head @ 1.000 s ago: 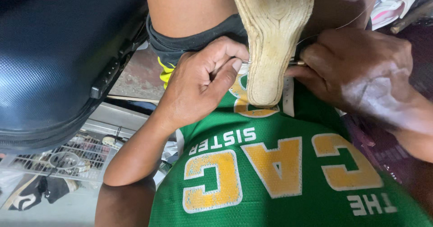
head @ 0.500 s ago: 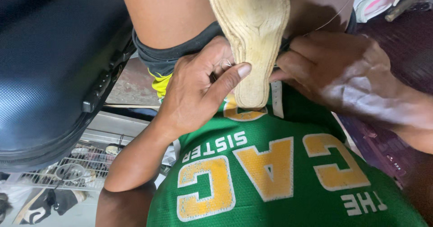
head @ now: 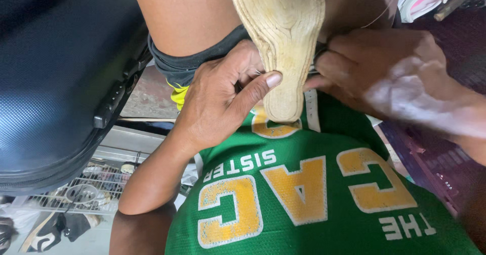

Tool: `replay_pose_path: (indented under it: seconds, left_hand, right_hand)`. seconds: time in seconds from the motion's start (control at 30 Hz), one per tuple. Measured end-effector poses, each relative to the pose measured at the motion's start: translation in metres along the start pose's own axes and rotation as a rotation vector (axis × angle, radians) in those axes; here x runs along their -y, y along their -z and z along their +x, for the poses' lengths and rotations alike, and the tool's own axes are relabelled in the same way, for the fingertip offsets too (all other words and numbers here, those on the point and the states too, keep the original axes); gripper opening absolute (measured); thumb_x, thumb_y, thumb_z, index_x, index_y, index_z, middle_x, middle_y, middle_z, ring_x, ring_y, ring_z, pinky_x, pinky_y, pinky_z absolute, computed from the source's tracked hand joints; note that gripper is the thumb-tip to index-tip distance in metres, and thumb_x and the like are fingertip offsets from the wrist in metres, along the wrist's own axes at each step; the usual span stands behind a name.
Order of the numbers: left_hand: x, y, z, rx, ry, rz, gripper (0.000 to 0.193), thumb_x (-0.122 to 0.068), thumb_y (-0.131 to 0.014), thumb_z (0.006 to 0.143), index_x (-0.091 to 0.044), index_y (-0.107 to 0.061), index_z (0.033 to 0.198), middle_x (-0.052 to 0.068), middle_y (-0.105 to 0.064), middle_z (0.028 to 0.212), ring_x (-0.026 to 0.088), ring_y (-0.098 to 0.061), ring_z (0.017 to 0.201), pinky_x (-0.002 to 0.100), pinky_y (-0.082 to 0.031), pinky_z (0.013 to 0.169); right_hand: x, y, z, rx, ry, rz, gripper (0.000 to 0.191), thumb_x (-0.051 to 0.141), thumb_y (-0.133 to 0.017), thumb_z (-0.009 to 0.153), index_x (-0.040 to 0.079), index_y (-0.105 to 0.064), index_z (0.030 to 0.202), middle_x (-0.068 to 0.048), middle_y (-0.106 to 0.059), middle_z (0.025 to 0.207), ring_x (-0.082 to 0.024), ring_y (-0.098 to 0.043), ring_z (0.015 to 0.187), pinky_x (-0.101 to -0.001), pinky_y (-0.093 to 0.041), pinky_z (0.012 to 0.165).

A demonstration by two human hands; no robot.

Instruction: The person sews a shoe sole using a needle and thread. They repeatedly pierce the sole and pull the thread through to attach it to the shoe upper.

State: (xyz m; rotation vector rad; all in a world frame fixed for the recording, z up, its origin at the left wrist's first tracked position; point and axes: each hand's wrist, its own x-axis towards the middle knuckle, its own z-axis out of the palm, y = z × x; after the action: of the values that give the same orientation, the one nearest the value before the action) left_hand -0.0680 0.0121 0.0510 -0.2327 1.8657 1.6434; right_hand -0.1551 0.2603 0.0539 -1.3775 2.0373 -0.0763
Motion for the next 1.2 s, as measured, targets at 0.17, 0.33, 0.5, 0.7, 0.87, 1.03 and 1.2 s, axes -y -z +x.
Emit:
replay_pose_path:
  seconds: [0.17, 0.33, 0.5, 0.7, 0.87, 1.03, 1.2]
  left_hand:
    - [0.001, 0.001, -0.002, -0.003, -0.055, -0.081, 0.023, -0.022, -0.064, 0.109, -0.006, -0.063, 0.125, 0.005, -0.074, 0.094, 0.012, -0.075, 0.076, 0.028, -0.058, 0.072]
    - [0.004, -0.003, -0.002, 0.000, -0.039, 0.013, 0.019, -0.022, -0.066, 0.107, -0.005, -0.065, 0.116, 0.005, -0.071, 0.083, 0.011, -0.074, 0.071, 0.028, -0.056, 0.067]
    - [0.004, -0.005, 0.000, 0.005, -0.042, -0.103, 0.021, -0.018, -0.065, 0.107, -0.004, -0.063, 0.123, 0.005, -0.073, 0.090, 0.011, -0.073, 0.073, 0.026, -0.059, 0.069]
    - [0.004, -0.004, 0.002, -0.006, -0.039, -0.118, 0.023, -0.017, -0.064, 0.108, -0.004, -0.062, 0.127, 0.004, -0.075, 0.091, 0.010, -0.073, 0.073, 0.025, -0.059, 0.069]
    - [0.004, -0.006, 0.001, -0.009, -0.034, -0.067, 0.024, -0.019, -0.064, 0.107, -0.005, -0.063, 0.126, 0.004, -0.073, 0.088, 0.010, -0.074, 0.071, 0.025, -0.057, 0.066]
    - [0.006, -0.006, 0.002, -0.013, -0.071, -0.019, 0.020, -0.019, -0.066, 0.107, -0.005, -0.064, 0.122, 0.004, -0.070, 0.083, 0.010, -0.069, 0.068, 0.027, -0.053, 0.065]
    - [0.006, -0.006, 0.003, -0.027, -0.086, 0.040, 0.017, -0.018, -0.067, 0.107, -0.005, -0.064, 0.117, 0.005, -0.067, 0.080, 0.011, -0.064, 0.066, 0.028, -0.052, 0.064]
  right_hand:
    - [0.002, -0.001, -0.024, -0.267, 0.029, 0.092, 0.032, 0.028, -0.071, 0.093, 0.009, -0.070, 0.120, -0.007, -0.070, 0.089, -0.020, -0.069, 0.071, -0.0323, -0.056, 0.058]
    - [-0.008, 0.000, -0.020, 0.027, -0.057, 0.439, 0.043, 0.023, -0.069, 0.090, 0.017, -0.068, 0.132, -0.003, -0.071, 0.086, -0.018, -0.072, 0.070, -0.0338, -0.059, 0.059]
    - [-0.004, 0.011, -0.009, 0.159, -0.237, 0.586, 0.036, 0.013, -0.065, 0.094, 0.015, -0.070, 0.129, -0.004, -0.076, 0.099, -0.019, -0.074, 0.081, -0.0351, -0.060, 0.067]
    - [0.008, -0.008, -0.010, 0.000, -0.172, 0.434, 0.026, 0.028, -0.065, 0.096, 0.013, -0.067, 0.117, -0.006, -0.071, 0.091, -0.019, -0.070, 0.076, -0.0336, -0.058, 0.065]
    - [-0.001, -0.017, -0.019, 0.031, -0.141, 0.207, 0.031, 0.042, -0.059, 0.097, 0.014, -0.066, 0.107, -0.005, -0.068, 0.084, -0.019, -0.068, 0.069, -0.0318, -0.055, 0.059]
    - [-0.004, -0.020, -0.019, 0.156, -0.123, 0.045, 0.045, 0.057, -0.053, 0.099, 0.014, -0.066, 0.096, -0.003, -0.066, 0.076, -0.018, -0.065, 0.063, -0.0301, -0.051, 0.054]
    - [-0.003, -0.017, -0.019, 0.121, -0.167, 0.051, 0.046, 0.060, -0.053, 0.093, 0.017, -0.067, 0.085, 0.000, -0.064, 0.068, -0.016, -0.064, 0.057, -0.0289, -0.049, 0.050]
